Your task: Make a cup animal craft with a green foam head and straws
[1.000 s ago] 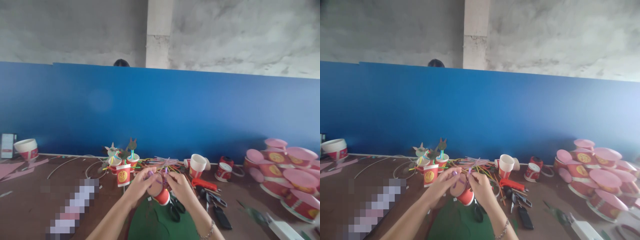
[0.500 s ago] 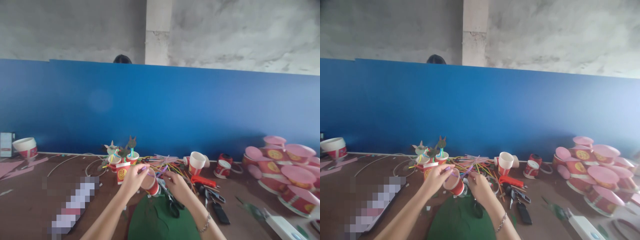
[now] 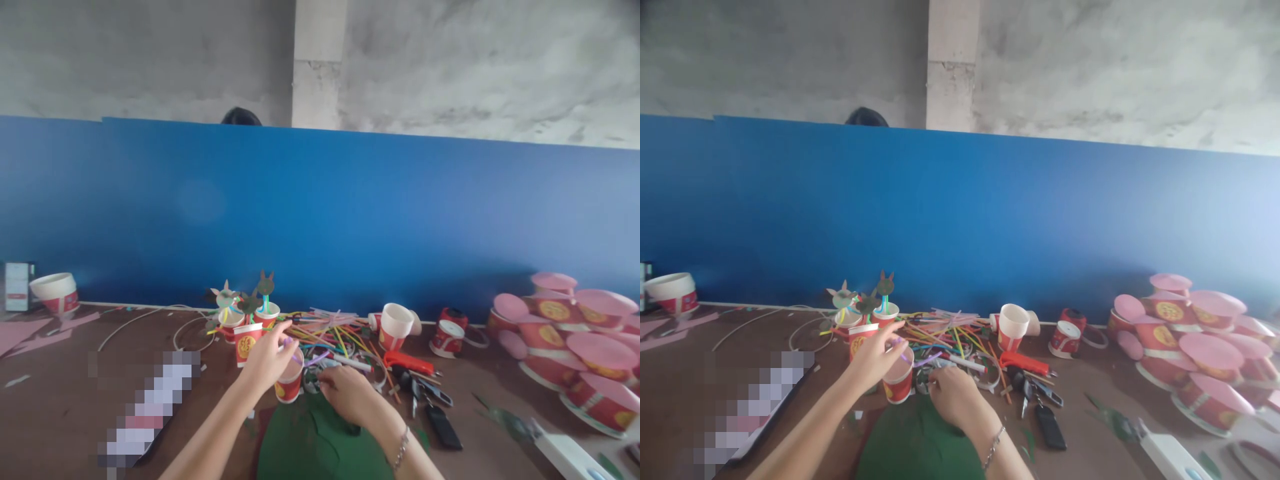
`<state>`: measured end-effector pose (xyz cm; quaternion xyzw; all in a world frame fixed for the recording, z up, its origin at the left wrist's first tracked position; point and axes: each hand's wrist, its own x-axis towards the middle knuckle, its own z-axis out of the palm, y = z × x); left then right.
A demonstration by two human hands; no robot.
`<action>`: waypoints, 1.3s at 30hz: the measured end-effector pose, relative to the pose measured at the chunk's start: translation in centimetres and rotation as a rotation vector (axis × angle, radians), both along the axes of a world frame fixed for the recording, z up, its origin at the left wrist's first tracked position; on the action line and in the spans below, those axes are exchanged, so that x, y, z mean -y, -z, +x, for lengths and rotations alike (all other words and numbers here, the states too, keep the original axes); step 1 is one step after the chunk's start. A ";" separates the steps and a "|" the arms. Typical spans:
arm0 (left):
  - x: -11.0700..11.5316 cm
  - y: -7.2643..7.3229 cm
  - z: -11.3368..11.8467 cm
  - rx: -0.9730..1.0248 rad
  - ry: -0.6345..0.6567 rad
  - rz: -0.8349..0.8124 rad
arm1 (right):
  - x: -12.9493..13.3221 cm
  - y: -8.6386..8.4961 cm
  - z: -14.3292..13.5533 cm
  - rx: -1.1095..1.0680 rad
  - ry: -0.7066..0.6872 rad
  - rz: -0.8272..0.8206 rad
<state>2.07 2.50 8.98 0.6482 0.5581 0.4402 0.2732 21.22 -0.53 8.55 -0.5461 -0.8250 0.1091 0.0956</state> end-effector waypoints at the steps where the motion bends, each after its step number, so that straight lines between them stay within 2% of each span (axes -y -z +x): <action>1: 0.0 -0.1 -0.1 0.007 0.022 -0.011 | 0.0 -0.1 -0.1 0.022 0.000 -0.008; 6: -0.1 -1.0 -0.8 0.069 0.125 -0.083 | 0.0 -0.4 0.1 0.076 0.004 -0.060; 11: 0.3 -2.0 -1.9 0.071 0.197 -0.163 | -0.2 -0.3 0.5 0.026 0.033 -0.108; 15: 1.0 -1.9 -2.1 -0.032 0.446 -0.197 | 0.0 -0.5 0.1 -0.073 -0.003 -0.109; 17: 1.2 -1.5 -1.8 -0.097 0.498 -0.216 | 0.3 -0.5 -0.2 -0.084 -0.021 -0.143; 22: 0.4 -0.7 -1.4 -0.152 0.390 -0.184 | 0.2 -0.3 -0.3 -0.084 -0.012 -0.113; 27: -0.5 -0.5 -2.5 0.035 0.269 -0.270 | -0.6 -0.1 1.6 0.059 0.107 -0.013; 31: -0.5 -0.9 -2.9 0.163 0.230 -0.397 | -0.8 -0.1 2.7 0.191 0.167 -0.066; 35: -0.4 -1.5 -2.7 0.173 0.128 -0.358 | -0.7 -0.3 2.4 0.253 0.211 -0.170; 39: -0.8 -1.2 -2.7 0.195 0.102 -0.308 | -0.8 -0.2 2.0 0.280 0.214 -0.203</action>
